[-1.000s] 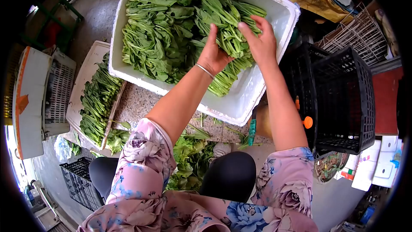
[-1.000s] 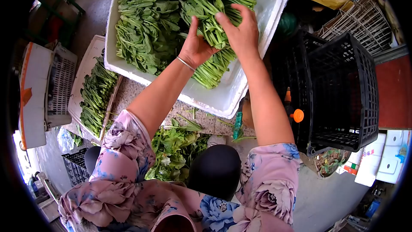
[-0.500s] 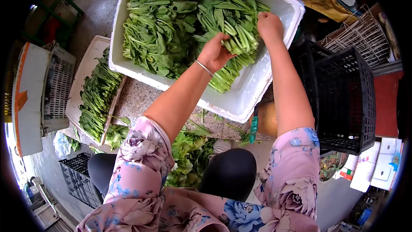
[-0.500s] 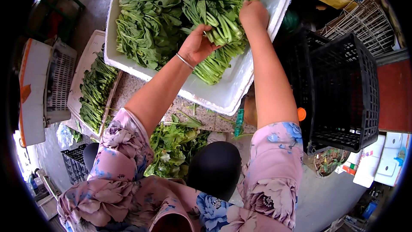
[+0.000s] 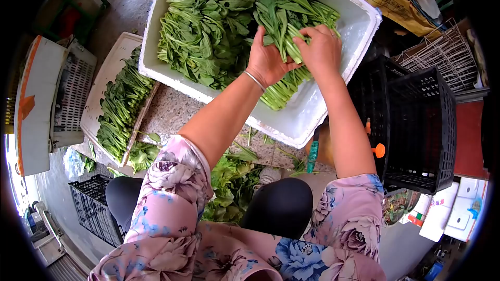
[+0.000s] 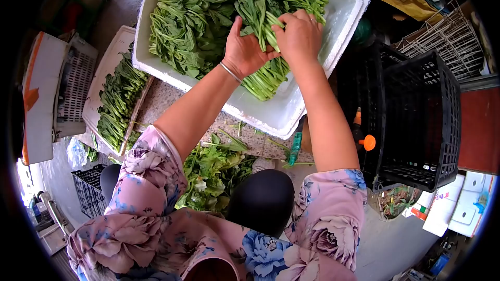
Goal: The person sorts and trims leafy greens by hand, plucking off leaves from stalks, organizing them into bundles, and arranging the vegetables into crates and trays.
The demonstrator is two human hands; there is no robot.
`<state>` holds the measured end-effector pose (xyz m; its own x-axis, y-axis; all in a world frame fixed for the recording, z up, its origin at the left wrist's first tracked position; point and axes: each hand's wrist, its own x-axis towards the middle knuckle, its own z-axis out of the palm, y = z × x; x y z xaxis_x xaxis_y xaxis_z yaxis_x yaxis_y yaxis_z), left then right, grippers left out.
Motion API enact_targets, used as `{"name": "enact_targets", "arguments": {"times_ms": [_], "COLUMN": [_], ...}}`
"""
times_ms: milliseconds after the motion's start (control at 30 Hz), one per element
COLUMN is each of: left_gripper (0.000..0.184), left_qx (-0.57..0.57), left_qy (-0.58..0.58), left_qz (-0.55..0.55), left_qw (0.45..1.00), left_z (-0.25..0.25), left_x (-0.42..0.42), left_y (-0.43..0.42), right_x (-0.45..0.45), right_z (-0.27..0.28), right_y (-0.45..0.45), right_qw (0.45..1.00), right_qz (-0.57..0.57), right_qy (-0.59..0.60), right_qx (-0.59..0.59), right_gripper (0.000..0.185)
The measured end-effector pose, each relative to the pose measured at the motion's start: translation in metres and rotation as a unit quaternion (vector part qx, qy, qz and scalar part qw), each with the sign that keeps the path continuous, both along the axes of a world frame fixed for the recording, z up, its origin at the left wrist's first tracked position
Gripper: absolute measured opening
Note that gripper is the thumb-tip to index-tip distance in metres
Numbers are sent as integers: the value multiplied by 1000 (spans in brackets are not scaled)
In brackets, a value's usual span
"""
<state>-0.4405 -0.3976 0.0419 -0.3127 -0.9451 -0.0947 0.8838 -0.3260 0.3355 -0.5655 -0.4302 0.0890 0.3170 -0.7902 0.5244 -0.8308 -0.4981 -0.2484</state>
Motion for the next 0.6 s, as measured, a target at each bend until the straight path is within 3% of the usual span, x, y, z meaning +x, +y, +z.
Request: {"name": "enact_targets", "arguments": {"times_ms": [67,100,167,233,333,433,500,533,600], "left_gripper": [96,96,95,98,96,87,71,53,47], "left_qx": [-14,-13,-13,-27,39,18,46,37,45], "left_qy": [-9,-8,-17,-24,2,-4,-23,-29,-31], "left_qz": [-13,-13,-7,13,6,16,0,-7,-1], "left_qw": [1000,1000,1000,999,999,1000,999,999,998], "left_z": [6,7,9,10,7,5,0,-6,-16], "left_x": [-1,-1,-5,-8,-8,-9,-12,-13,-18], "left_y": [1,0,0,1,0,-2,-9,-13,-18], "right_x": [-2,-2,-2,5,9,11,8,7,5], "right_z": [7,9,6,9,-6,-4,-1,-2,-6], "right_y": [6,8,11,16,19,27,35,37,42], "right_qw": [998,992,994,998,999,996,964,965,915], "right_qz": [-50,-100,-84,-25,2,-10,-20,-22,18], "right_qy": [37,75,28,-53,-14,-27,-212,-210,-351], "right_qx": [-5,-9,-63,-12,35,84,157,157,198], "right_gripper": [20,19,15,12,13,16,14,14,14]}}
